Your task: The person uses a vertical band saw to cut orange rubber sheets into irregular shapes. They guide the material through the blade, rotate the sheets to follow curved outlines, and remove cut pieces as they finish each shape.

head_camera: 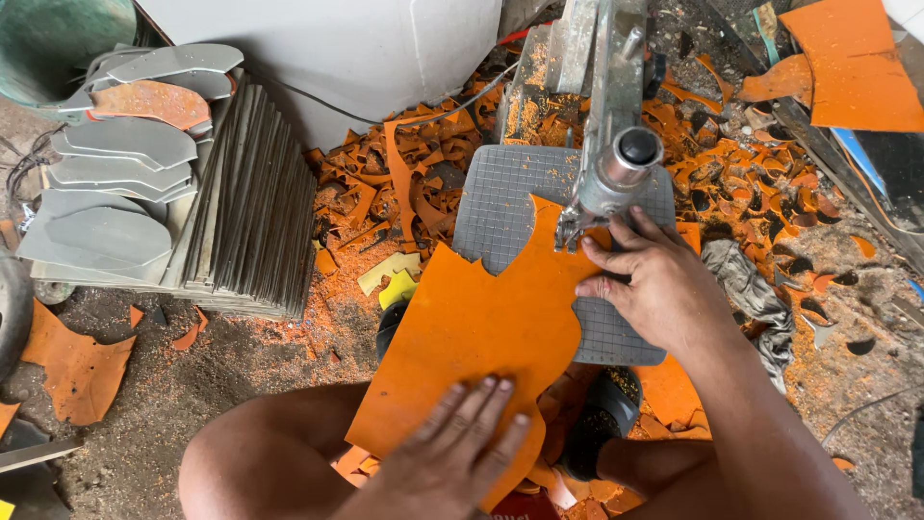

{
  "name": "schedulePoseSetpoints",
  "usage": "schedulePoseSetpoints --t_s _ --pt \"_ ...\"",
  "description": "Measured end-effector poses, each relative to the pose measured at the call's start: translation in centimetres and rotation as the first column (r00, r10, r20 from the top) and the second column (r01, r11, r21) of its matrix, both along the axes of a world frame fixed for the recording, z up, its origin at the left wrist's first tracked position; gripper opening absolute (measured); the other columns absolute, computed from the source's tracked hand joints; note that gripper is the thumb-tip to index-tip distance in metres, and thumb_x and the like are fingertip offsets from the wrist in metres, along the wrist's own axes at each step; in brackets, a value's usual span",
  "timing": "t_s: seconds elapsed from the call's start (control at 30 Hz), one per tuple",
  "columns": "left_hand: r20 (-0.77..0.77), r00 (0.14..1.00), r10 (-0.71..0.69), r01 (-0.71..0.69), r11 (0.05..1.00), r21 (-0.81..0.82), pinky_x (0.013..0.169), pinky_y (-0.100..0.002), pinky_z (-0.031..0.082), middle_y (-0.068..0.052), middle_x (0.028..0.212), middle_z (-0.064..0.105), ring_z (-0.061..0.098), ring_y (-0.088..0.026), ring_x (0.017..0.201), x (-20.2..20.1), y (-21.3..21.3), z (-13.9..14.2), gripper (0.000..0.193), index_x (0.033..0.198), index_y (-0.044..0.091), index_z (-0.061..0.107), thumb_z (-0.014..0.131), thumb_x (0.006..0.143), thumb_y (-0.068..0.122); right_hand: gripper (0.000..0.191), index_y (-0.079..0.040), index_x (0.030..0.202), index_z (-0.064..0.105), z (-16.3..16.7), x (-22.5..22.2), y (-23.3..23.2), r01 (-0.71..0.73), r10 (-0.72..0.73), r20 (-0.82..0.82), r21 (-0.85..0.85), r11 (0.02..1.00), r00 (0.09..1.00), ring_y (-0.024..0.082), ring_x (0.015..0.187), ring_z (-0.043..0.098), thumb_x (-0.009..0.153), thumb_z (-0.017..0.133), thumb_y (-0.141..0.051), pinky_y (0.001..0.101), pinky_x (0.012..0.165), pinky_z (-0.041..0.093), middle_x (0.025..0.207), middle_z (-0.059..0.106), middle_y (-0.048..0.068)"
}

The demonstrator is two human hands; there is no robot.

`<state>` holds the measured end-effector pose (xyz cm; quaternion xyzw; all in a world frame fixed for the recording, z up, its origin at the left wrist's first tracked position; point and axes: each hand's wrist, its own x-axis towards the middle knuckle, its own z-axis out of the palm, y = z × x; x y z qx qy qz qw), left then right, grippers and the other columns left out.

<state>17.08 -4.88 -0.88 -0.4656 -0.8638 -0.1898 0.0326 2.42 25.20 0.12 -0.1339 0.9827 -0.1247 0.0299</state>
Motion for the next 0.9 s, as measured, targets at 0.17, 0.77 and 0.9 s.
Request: schedulePoseSetpoints --t_s 0.17,0.77,0.9 --pt "-0.097 0.994 -0.048 0.038 0.995 -0.095 0.120 -0.060 0.023 -0.023 0.157 0.043 0.042 -0.034 0.148 -2.2 -2.1 0.2 0.069 0.149 0.004 0.050 0.055 0.081 0.012 0.047 -0.028 0.125 0.075 -0.3 -0.1 0.3 -0.007 0.006 -0.008 -0.036 0.999 1.000 0.032 0.150 0.032 0.080 0.074 -0.045 0.0431 0.118 0.033 0.153 0.050 0.007" --pt "-0.117 0.992 0.051 -0.050 0.999 0.014 0.121 -0.049 0.034 -0.020 0.152 0.054 0.050 -0.032 0.144 -2.4 -0.5 0.7 0.057 0.146 0.006 0.057 0.053 0.089 0.009 0.051 -0.023 0.124 0.076 -1.6 -1.2 1.0 -0.016 0.007 -0.110 -0.082 0.996 0.994 0.032 0.149 0.037 0.080 0.073 -0.047 0.0474 0.118 0.031 0.146 0.059 0.010" --pt "-0.092 0.994 0.063 -0.062 0.998 0.016 0.121 -0.050 0.033 -0.025 0.151 0.053 0.050 -0.035 0.144 -2.4 0.3 0.9 0.055 0.145 0.003 0.056 0.051 0.091 0.011 0.049 -0.023 0.121 0.077 -1.3 -1.7 0.9 0.000 -0.008 -0.098 -0.076 0.997 0.995 0.031 0.149 0.036 0.078 0.074 -0.047 0.0473 0.120 0.028 0.146 0.059 0.007"
